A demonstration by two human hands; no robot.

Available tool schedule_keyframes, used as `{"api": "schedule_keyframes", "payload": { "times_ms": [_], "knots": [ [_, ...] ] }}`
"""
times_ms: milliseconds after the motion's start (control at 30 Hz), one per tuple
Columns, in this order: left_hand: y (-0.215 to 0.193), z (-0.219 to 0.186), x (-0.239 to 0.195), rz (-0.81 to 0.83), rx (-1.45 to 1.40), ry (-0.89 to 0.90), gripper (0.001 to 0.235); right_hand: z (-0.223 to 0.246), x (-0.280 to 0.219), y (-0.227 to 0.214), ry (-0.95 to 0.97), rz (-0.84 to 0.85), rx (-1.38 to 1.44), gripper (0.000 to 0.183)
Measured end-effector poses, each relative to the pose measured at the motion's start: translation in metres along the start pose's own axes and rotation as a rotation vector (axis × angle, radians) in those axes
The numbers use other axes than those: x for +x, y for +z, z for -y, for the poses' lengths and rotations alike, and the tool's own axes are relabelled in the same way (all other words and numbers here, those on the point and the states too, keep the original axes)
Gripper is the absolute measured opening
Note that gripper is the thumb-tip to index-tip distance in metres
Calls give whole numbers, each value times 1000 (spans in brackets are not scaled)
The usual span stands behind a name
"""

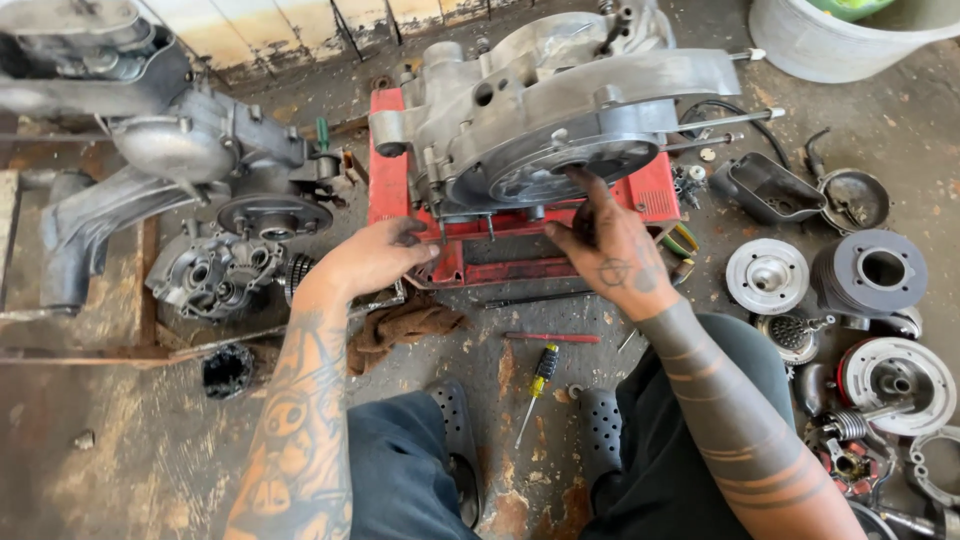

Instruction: Disassembling a motorcycle engine to inspect and remove internal components

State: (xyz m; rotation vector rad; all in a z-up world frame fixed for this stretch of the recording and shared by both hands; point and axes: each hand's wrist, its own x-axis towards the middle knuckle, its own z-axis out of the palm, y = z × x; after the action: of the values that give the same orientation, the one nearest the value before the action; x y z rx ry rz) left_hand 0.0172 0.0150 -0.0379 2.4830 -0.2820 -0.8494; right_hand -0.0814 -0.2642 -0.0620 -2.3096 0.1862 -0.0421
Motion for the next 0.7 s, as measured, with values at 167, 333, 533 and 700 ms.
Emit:
{"api": "schedule_keyframes", "payload": {
  "times_ms": [167,333,533,700],
  "knots": [
    [13,8,20,7,33,-4,64,-18,7,4,65,100,-85,48],
    [47,31,70,-24,199,-32,50,-8,7,8,217,351,-327,55],
    [48,19,72,-93,282,-29,44,14,-2,8,201,467,-378,54],
    [39,1,54,-109,303,-45,44,11,-3,10,173,496,-389,57]
  ]
}}
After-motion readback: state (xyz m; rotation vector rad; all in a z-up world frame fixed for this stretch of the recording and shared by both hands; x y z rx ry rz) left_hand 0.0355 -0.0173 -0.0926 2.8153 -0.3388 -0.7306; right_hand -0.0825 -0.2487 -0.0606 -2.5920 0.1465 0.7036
